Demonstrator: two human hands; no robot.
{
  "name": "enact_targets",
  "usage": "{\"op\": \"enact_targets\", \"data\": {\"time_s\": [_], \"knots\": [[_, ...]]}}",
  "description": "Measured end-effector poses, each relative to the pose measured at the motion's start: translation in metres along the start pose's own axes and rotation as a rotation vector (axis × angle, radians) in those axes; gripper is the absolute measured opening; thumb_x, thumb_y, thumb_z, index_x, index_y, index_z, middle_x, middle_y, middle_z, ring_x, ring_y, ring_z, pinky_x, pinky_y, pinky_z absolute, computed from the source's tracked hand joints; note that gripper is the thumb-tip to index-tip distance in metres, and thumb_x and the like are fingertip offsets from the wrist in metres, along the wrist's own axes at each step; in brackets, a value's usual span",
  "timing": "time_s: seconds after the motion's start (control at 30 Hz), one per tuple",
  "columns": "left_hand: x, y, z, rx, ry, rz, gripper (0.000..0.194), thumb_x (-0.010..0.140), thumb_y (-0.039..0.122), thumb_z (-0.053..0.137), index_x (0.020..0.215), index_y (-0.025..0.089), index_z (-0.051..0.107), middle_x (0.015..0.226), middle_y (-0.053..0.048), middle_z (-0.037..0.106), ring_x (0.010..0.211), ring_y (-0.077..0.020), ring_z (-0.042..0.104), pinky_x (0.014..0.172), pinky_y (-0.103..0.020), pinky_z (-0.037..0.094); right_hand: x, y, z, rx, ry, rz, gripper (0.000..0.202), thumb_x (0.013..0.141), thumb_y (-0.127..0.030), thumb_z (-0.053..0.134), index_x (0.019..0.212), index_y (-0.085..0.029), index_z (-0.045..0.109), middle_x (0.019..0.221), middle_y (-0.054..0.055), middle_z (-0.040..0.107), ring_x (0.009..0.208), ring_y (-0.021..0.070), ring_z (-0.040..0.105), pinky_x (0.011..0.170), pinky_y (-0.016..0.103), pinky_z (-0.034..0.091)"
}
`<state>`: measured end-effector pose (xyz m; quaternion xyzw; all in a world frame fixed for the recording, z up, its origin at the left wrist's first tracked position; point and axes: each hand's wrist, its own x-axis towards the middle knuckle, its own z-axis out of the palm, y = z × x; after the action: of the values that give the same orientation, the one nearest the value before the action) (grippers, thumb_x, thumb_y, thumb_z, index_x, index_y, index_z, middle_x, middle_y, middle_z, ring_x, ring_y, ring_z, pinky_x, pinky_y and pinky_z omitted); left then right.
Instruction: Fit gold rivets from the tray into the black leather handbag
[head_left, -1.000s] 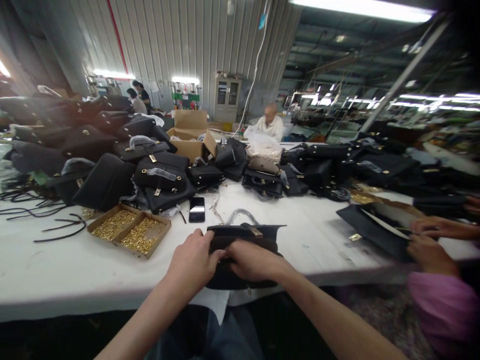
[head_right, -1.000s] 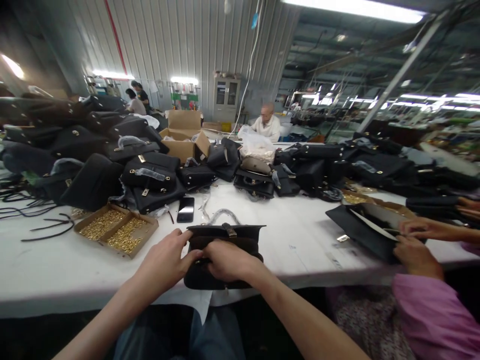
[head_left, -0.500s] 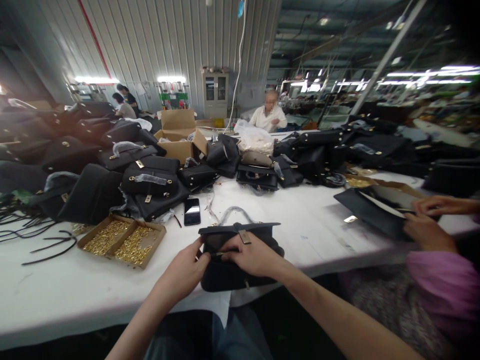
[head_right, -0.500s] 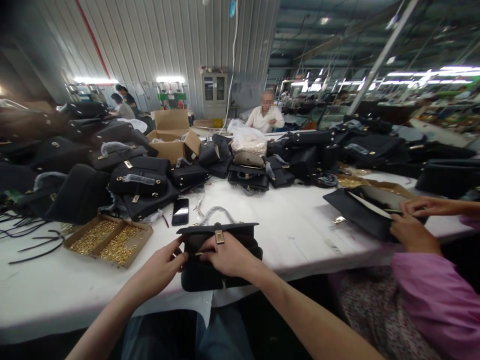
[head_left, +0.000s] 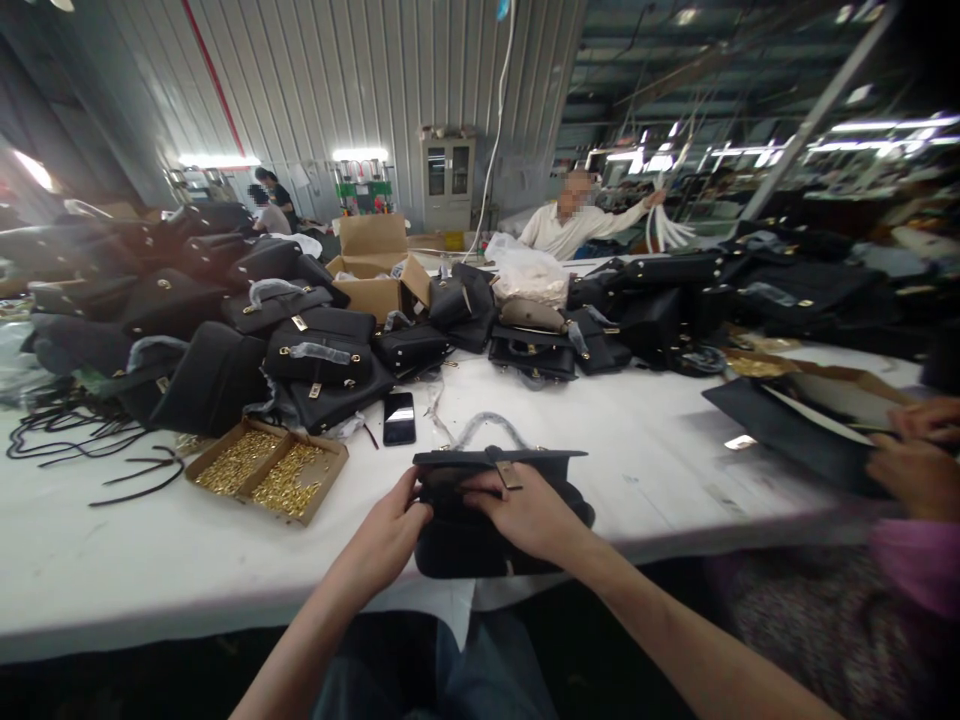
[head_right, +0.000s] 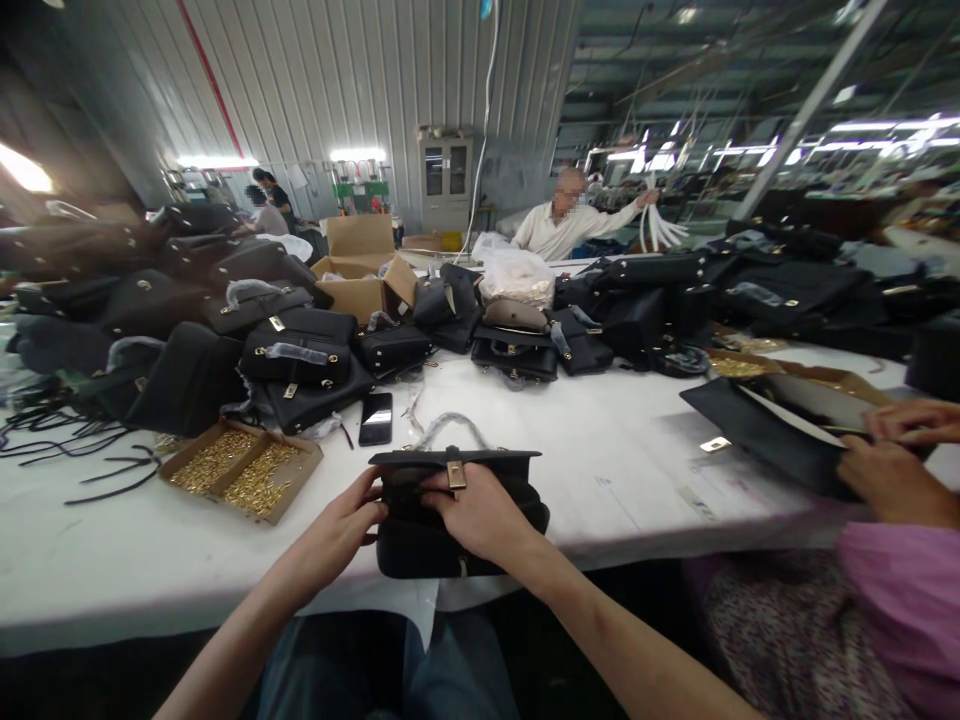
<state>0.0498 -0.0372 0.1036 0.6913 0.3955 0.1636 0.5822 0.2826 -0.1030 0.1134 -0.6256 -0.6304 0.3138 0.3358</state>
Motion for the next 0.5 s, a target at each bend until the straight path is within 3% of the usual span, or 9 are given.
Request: {"op": "enact_targets", "data": {"time_s": [0.3,0.5], "knots": [[-0.006,-0.011,-0.005,0.038,0.001,0.069,0.062,0.099,0.029,0.049,0.161,0.024,0.043,0.145,-0.011,0.067,0.129,-0.0264,0.063,0.115,-0.043,0.05,0.0,0.004,0.005,-0.049,-0.016,-0.008,0.026,0.095,-0.027,0.072,0.114,-0.034,0.089,0.117,-0.002,0.086,0.116,0.0293,0.077,0.109,0.044,0.058],[-0.008,-0.019,-0.004,0.08,0.046,0.04,0.067,0.098,0.033,0.053,0.164,0.027,0.04,0.156,-0.011,0.062,0.143,-0.0312,0.058,0.121,-0.048,0.048,-0.003,0.003,0.01,-0.165,0.013,-0.059,0.025,0.098,-0.029,0.072,0.118,-0.033,0.088,0.121,0.001,0.085,0.12,0.0314,0.076,0.113,0.047,0.056]]}}
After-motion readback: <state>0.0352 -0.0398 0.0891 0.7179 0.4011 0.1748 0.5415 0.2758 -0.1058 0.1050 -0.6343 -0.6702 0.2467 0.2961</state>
